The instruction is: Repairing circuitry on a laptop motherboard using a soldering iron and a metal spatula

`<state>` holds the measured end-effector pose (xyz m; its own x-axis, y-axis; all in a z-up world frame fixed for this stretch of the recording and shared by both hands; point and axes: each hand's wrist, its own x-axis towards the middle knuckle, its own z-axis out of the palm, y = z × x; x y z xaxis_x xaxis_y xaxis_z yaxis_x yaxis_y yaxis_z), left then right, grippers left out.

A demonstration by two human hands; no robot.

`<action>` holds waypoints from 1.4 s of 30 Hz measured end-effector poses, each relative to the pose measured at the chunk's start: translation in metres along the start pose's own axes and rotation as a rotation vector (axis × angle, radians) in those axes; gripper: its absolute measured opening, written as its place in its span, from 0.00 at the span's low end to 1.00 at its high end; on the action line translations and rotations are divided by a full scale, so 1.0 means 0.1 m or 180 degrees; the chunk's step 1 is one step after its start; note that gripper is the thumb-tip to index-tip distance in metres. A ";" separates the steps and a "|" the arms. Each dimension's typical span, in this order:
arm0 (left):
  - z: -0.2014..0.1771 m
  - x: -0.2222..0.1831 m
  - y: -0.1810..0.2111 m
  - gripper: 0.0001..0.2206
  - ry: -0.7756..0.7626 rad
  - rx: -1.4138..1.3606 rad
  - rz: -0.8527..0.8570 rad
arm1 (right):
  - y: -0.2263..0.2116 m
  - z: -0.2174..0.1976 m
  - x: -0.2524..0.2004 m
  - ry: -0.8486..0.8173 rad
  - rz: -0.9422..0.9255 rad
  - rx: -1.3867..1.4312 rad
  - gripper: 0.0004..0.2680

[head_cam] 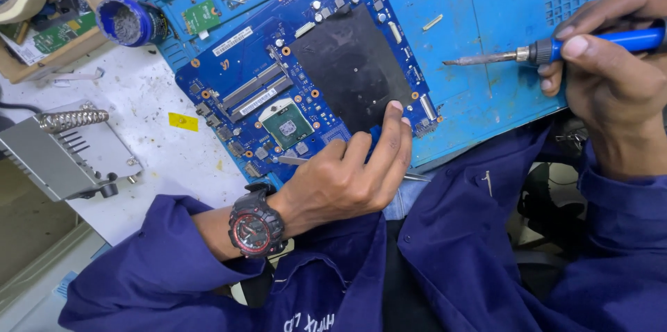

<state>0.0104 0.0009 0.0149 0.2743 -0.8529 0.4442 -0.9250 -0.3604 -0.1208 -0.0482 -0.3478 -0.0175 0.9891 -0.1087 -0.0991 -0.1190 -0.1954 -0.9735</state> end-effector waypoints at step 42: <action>-0.01 0.03 -0.02 0.08 0.0026 0.0025 -0.0143 | -0.18 0.10 -0.10 -0.0304 0.0239 -0.0215 0.05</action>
<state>0.0128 -0.0005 0.0174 0.3131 -0.8327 0.4566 -0.9097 -0.4010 -0.1075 -0.0547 -0.3339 -0.0010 0.9806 -0.0330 -0.1935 -0.1954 -0.2556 -0.9468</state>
